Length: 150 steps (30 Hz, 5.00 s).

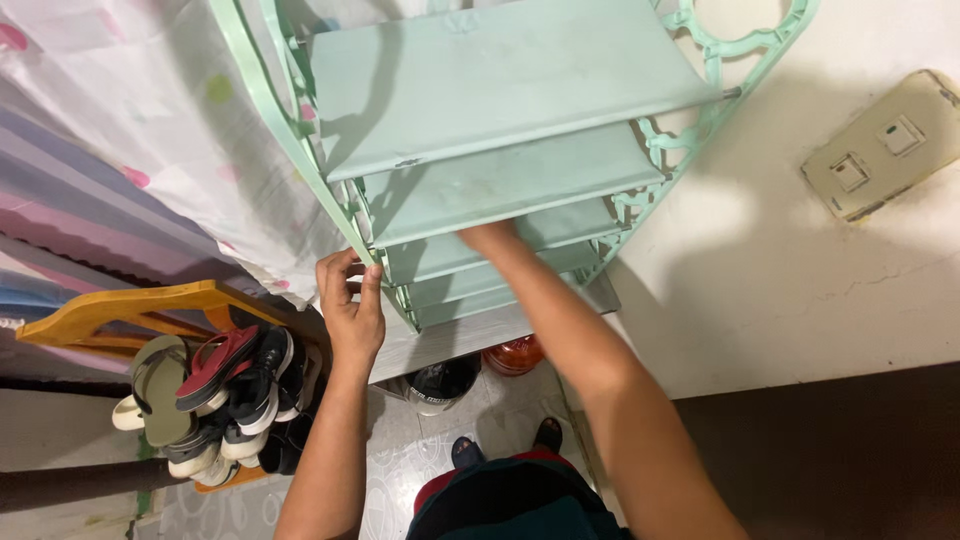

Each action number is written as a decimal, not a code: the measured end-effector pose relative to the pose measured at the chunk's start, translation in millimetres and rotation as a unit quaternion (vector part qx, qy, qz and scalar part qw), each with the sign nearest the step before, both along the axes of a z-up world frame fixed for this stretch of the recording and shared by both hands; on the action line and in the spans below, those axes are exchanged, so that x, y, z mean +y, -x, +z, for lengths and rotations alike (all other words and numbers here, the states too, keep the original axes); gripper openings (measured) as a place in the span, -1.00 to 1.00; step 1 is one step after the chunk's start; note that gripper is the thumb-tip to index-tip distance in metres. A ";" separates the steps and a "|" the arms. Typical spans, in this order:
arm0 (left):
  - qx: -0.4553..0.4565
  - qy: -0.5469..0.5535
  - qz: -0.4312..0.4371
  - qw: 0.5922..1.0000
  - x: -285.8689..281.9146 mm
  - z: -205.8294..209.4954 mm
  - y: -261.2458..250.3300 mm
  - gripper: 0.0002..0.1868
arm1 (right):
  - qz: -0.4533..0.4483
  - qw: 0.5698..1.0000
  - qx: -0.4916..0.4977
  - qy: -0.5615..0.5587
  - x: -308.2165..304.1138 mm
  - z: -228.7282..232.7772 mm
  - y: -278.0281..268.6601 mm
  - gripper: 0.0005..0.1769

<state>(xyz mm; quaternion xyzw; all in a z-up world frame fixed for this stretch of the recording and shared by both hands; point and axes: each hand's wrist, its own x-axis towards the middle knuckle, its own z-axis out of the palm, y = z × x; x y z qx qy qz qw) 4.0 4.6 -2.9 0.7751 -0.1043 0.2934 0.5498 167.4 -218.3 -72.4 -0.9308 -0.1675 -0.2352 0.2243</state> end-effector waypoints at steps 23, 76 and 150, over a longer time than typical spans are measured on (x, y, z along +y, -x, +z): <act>-0.019 0.059 -0.030 0.998 2.8 -15.6 -9.8 -0.71 | 0.065 0.997 0.031 -0.032 31.0 67.8 147.9 -0.57; 0.237 0.008 -0.057 0.970 6.1 -126.9 1.3 -0.47 | 0.025 0.967 0.064 -0.244 10.1 58.7 217.8 -0.70; 0.281 0.172 -0.220 0.918 -93.0 -86.9 29.9 -0.77 | 0.073 0.719 0.440 -0.533 -75.5 -50.5 212.9 -0.42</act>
